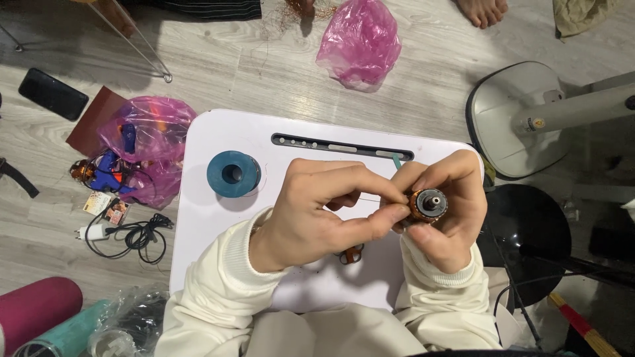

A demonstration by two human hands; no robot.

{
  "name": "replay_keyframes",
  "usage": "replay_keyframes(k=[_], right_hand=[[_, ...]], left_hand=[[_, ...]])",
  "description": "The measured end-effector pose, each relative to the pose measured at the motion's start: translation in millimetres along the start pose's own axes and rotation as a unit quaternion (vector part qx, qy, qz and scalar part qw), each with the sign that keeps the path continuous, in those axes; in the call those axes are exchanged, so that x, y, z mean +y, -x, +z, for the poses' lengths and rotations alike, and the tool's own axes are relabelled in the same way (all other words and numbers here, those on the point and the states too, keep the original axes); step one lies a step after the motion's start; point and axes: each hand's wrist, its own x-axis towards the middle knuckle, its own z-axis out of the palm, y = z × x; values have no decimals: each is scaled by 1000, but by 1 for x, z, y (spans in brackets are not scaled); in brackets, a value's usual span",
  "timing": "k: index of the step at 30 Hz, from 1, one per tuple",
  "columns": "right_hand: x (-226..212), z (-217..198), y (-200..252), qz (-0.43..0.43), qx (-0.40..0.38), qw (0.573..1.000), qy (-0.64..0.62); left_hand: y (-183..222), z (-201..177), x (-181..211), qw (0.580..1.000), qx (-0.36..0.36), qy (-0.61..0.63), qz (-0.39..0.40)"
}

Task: Manually winding copper wire onto the poles of a motor armature.

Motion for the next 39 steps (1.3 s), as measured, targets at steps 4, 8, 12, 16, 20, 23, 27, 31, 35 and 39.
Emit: replay_keyframes(k=[4, 8, 12, 16, 20, 23, 27, 31, 35, 39], right_hand=[[2, 0, -3, -21, -14, 1000, 11], [10, -4, -1, -22, -33, 999, -24], [13, -7, -1, -10, -48, 998, -47], [12, -12, -2, -10, -53, 998, -38], [9, -9, 2, 16, -26, 1000, -3], [9, -6, -1, 10, -7, 1000, 19], [11, -9, 2, 9, 2, 999, 32], [13, -9, 4, -5, 9, 1000, 29], [11, -8, 3, 2, 12, 999, 42], [12, -10, 3, -2, 18, 998, 57]], left_hand=[[0, 0, -1, 1000, 7, -1, 13], [1, -1, -6, 1000, 21, -14, 7], [3, -2, -12, 999, 31, -22, -9], [0, 0, -15, 999, 41, -21, -2], [4, 1, -15, 998, 50, -30, -6], [4, 1, -13, 997, 59, -45, 6], [2, 3, -10, 997, 58, -52, 15], [1, 6, -8, 997, 55, -55, 6], [1, 7, -7, 998, 44, -48, 10], [1, 8, -6, 998, 40, -53, 13]])
